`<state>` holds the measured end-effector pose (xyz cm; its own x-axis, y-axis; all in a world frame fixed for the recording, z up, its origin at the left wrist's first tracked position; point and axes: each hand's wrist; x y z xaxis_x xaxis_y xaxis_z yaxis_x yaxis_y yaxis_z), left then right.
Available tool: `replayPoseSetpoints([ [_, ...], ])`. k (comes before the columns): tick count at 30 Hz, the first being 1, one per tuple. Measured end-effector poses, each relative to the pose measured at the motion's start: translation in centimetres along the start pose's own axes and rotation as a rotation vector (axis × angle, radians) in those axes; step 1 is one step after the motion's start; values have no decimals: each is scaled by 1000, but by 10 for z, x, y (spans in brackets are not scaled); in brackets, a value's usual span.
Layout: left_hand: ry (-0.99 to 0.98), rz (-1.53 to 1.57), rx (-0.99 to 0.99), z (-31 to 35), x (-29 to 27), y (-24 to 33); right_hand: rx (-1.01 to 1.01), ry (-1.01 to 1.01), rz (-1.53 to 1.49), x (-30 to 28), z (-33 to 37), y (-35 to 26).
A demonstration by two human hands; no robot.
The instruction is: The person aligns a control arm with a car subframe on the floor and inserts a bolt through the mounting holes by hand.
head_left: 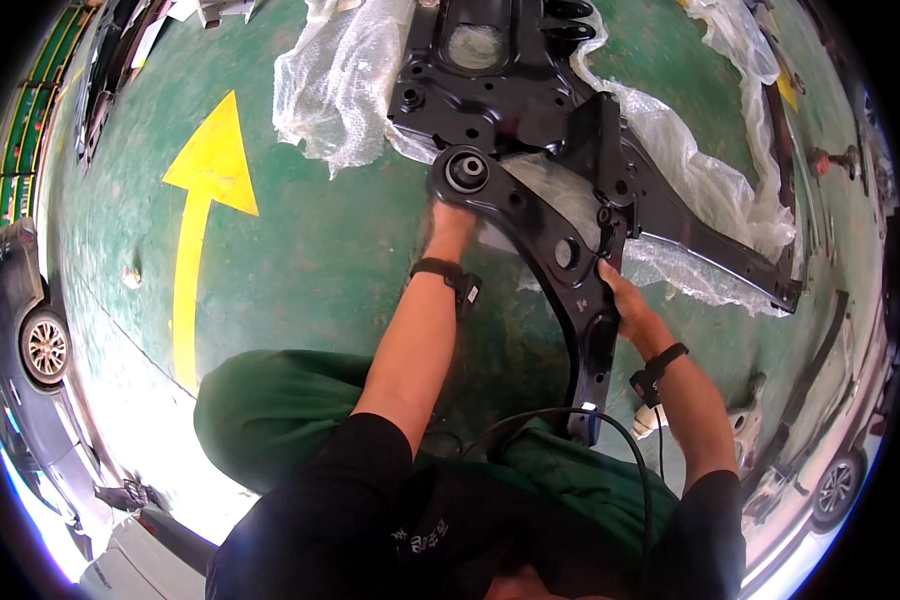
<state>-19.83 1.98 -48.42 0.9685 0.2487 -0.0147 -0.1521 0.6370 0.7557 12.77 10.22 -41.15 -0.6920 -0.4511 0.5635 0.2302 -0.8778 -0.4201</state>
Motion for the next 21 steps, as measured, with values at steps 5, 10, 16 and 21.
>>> replayPoseSetpoints([
  [5,10,385,160,28,15,25,-11,18,5,2,1,1],
  [10,-74,768,256,25,-11,10,-5,-26,25,13,-3,-2],
  [16,-184,922,176,66,-1,59,-32,-2,63,13,3,-3],
  [21,-246,1001,177,66,-9,57,-18,-11,75,16,1,-1],
])
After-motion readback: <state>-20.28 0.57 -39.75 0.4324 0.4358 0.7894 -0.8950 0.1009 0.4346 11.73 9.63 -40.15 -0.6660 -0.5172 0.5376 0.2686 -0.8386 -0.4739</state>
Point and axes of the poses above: each hand's wrist, its own z-axis away from the middle knuckle, its own x-axis out of the palm, y = z × x, and after that the axes turned 15 degrees about -y, right-handed
